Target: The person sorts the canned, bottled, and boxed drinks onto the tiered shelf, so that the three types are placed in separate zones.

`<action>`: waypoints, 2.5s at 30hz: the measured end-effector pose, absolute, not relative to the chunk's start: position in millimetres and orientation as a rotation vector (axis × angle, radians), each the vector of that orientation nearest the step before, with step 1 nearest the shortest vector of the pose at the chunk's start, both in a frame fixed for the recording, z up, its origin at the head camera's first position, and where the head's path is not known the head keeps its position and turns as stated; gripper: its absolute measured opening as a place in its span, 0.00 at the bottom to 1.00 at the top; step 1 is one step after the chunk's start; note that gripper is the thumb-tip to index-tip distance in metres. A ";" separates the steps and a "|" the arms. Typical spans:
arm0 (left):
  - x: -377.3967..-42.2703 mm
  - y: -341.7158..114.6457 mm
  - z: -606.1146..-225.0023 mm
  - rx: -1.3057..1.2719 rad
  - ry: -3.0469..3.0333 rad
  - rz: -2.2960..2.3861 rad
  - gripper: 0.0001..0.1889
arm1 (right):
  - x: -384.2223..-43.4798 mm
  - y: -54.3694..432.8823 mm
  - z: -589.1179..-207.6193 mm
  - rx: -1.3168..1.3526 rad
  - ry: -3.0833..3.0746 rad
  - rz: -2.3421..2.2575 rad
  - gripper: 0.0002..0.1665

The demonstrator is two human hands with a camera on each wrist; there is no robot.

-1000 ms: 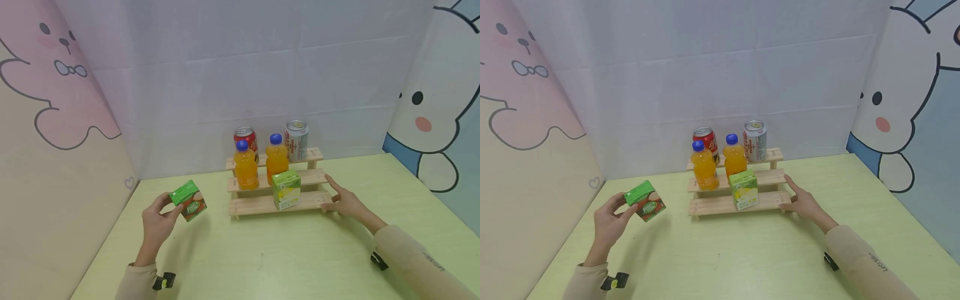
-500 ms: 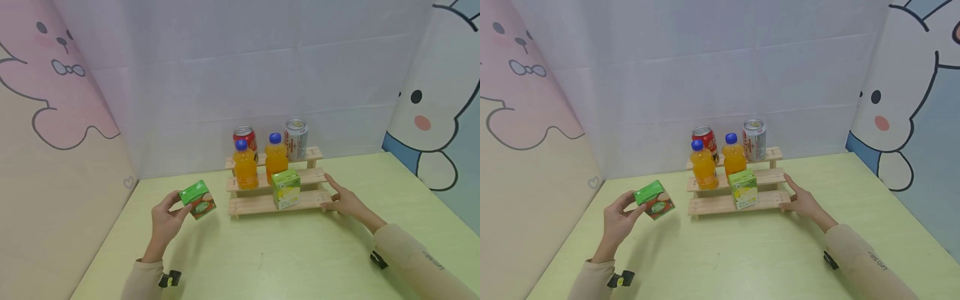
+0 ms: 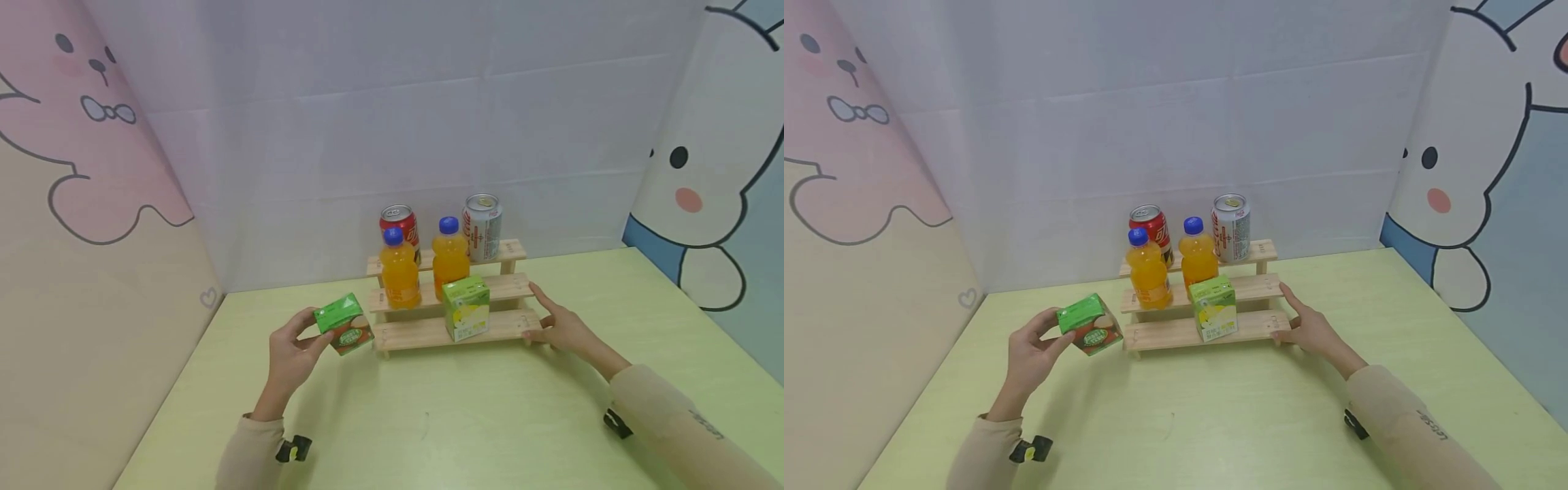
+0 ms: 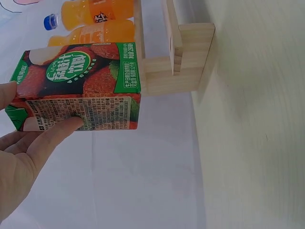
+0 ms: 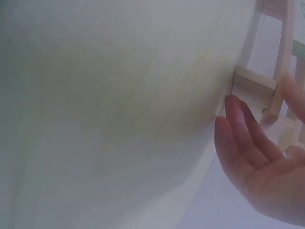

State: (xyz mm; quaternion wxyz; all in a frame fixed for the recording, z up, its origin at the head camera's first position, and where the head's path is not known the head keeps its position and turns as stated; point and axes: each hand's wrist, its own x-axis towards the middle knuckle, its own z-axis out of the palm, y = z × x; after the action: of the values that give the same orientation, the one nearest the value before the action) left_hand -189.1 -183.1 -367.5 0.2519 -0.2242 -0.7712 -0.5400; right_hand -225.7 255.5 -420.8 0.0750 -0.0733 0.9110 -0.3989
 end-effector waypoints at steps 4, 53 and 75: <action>-183.8 -172.1 -358.0 -0.666 -2.113 -1.437 0.17 | -225.2 255.7 -420.0 -0.226 2.737 -1.198 0.60; -218.9 -106.3 -367.0 -0.941 -2.206 -1.623 0.20 | -221.4 251.8 -415.4 -0.224 2.720 -1.232 0.59; -219.6 -92.8 -363.6 -0.828 -2.259 -1.570 0.20 | -224.1 255.1 -415.9 -0.242 2.731 -1.217 0.59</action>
State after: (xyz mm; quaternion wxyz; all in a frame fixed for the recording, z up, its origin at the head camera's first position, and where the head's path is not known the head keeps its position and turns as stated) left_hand -219.6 -92.8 -363.6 0.1338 -0.2857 -0.7792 -0.5415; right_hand -224.1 255.1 -415.9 0.0709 -0.0804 0.9081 -0.4047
